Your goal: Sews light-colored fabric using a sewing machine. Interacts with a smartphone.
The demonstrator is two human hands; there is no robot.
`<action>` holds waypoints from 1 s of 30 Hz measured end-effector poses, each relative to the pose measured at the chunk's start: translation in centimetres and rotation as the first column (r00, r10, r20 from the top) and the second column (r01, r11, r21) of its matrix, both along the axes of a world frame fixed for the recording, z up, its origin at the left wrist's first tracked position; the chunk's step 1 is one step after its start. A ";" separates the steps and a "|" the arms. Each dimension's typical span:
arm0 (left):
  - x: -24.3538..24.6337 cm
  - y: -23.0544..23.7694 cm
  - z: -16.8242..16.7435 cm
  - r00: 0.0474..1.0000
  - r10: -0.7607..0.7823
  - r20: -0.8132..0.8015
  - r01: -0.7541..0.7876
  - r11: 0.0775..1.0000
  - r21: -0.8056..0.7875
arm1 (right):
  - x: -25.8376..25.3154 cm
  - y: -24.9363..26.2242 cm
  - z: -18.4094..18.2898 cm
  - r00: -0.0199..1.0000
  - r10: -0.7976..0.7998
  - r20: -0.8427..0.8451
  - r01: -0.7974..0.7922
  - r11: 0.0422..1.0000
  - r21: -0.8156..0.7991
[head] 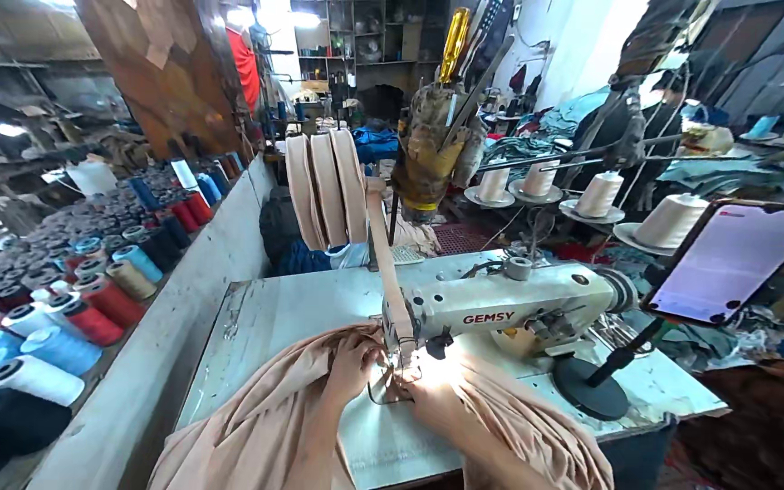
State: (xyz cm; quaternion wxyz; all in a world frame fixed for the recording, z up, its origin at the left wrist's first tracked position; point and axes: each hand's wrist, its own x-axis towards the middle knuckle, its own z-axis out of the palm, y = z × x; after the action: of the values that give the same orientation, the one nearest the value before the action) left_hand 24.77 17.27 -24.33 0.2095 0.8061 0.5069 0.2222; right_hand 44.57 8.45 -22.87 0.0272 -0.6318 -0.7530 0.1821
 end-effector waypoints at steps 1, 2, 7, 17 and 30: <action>0.0 0.5 0.0 1.000 0.014 -0.011 -0.014 1.000 0.003 | 1.3 0.3 -0.4 1.000 -0.007 -0.019 0.009 0.997 0.079; 0.0 0.9 -0.1 0.999 0.031 -0.017 -0.031 1.000 0.007 | 2.6 0.7 -0.5 0.998 -0.042 -0.040 0.047 0.988 0.148; 1.2 3.3 -0.5 0.987 0.150 0.057 -0.152 0.988 0.029 | 5.9 3.2 0.5 0.992 -0.125 -0.032 0.128 0.983 0.132; 3.6 3.9 0.4 0.953 0.299 0.039 -0.301 0.941 0.155 | 2.7 2.8 3.6 0.699 -0.328 -0.635 0.366 0.927 -0.075; 2.0 -1.8 1.8 0.867 0.236 0.439 -0.276 0.961 0.029 | 12.9 -8.0 -0.1 0.649 -0.378 -0.660 0.706 0.623 0.337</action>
State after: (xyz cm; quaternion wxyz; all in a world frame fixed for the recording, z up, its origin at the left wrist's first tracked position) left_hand 26.72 15.45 -22.56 0.2484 0.6711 0.5396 0.4436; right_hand 57.45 0.42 -22.94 0.4765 -0.7214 -0.4931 0.0970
